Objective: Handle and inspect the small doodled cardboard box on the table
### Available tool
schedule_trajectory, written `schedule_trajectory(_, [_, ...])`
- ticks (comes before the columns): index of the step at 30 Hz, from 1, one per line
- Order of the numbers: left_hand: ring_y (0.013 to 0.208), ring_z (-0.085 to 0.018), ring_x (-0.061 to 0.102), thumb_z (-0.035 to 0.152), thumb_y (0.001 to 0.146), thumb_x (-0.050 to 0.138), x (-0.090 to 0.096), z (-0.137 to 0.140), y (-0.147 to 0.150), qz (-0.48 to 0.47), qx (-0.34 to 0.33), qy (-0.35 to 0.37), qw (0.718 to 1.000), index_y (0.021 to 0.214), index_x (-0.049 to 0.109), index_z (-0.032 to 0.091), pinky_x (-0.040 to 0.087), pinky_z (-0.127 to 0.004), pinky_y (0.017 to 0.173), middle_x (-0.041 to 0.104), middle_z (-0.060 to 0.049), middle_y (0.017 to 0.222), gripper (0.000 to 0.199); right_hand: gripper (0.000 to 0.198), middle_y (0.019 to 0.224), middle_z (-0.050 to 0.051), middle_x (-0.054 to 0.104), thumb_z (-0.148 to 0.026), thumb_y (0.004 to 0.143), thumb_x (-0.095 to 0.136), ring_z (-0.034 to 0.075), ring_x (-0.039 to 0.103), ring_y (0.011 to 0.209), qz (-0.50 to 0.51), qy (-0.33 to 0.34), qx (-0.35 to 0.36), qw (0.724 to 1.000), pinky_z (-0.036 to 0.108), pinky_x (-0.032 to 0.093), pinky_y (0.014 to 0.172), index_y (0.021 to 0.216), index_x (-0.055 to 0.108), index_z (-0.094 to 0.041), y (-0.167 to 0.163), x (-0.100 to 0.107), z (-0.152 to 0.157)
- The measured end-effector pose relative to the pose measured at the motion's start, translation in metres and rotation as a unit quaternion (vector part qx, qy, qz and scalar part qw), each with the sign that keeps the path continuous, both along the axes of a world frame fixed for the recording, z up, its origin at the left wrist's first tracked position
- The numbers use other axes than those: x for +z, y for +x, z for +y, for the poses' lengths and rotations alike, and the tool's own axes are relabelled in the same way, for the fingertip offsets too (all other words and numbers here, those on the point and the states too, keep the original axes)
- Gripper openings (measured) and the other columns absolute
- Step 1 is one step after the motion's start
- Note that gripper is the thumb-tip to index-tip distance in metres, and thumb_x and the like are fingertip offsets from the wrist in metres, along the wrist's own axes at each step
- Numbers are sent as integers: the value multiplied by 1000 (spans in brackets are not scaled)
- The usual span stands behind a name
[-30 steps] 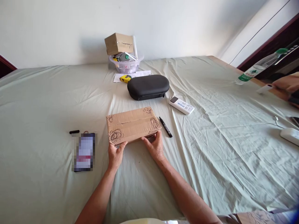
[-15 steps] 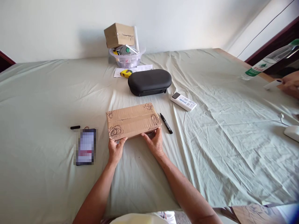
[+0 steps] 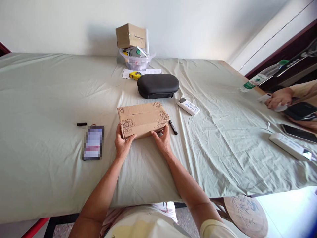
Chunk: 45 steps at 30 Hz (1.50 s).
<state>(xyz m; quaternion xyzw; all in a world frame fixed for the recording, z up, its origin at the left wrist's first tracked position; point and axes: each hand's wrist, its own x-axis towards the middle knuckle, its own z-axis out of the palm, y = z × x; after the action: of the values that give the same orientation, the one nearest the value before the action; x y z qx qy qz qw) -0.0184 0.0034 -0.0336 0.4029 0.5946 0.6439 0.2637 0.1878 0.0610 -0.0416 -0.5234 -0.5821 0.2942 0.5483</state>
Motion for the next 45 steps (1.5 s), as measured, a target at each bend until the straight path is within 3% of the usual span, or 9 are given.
schedule_trajectory(7, [115,-28,72,67,81,78,13,-3,-19,104,78,8,991,143,64,18,58,-39,102,75,-14,127,80,73,128,12,70,-57,93,66,19,64,88,12,81,8,997,39,55,77,157,40,-31,0,12,-10])
schedule_trajectory(12, [95,-21,70,82,95,47,26,-11,-28,117,15,60,991,147,63,17,57,-30,78,76,-12,125,85,55,135,12,68,-51,96,61,20,65,91,-19,113,-37,993,38,57,77,148,54,-31,1,27,-19])
schedule_trajectory(16, [109,-25,71,93,88,41,28,-14,-22,140,-8,105,984,158,50,16,59,-36,91,64,-19,151,104,47,133,10,67,-48,97,63,22,68,101,-30,114,-79,990,38,59,81,141,62,-31,1,44,-25])
schedule_trajectory(20, [138,-31,63,82,93,54,20,-10,-14,184,19,97,978,157,49,15,52,-41,114,60,-21,155,92,49,138,12,68,-53,98,64,26,67,121,1,86,-62,994,46,59,100,139,63,-27,1,49,-28])
schedule_trajectory(26, [118,-29,72,68,99,56,6,-4,-9,271,52,54,960,139,62,15,58,-42,103,74,-19,128,66,50,141,13,69,-59,98,58,29,64,133,-29,56,-27,998,53,50,117,133,67,-23,10,38,-19])
schedule_trajectory(32, [127,-30,68,59,102,58,8,-11,2,332,84,90,935,158,44,14,55,-43,107,65,-23,144,73,47,142,15,67,-54,103,53,30,64,134,-73,94,-78,990,55,53,114,137,64,-23,17,27,-13])
schedule_trajectory(36, [144,-36,57,48,102,60,17,-18,9,425,132,136,885,157,46,14,47,-49,116,57,-26,152,66,49,150,18,60,-50,105,54,33,59,142,-194,199,-127,952,58,51,115,146,60,-23,21,31,-17])
schedule_trajectory(40, [150,-30,53,28,101,60,28,-26,20,500,123,203,833,141,61,21,35,-49,127,65,-18,146,41,51,158,13,57,-42,105,56,36,48,154,-322,264,-121,901,62,34,127,154,56,-29,14,39,-31])
schedule_trajectory(45, [147,-30,57,25,103,54,29,-31,33,542,56,168,822,140,63,16,22,-49,133,72,-17,140,39,52,167,6,51,-39,103,59,32,38,161,-414,258,-27,873,56,15,135,155,56,-39,-17,36,-54])
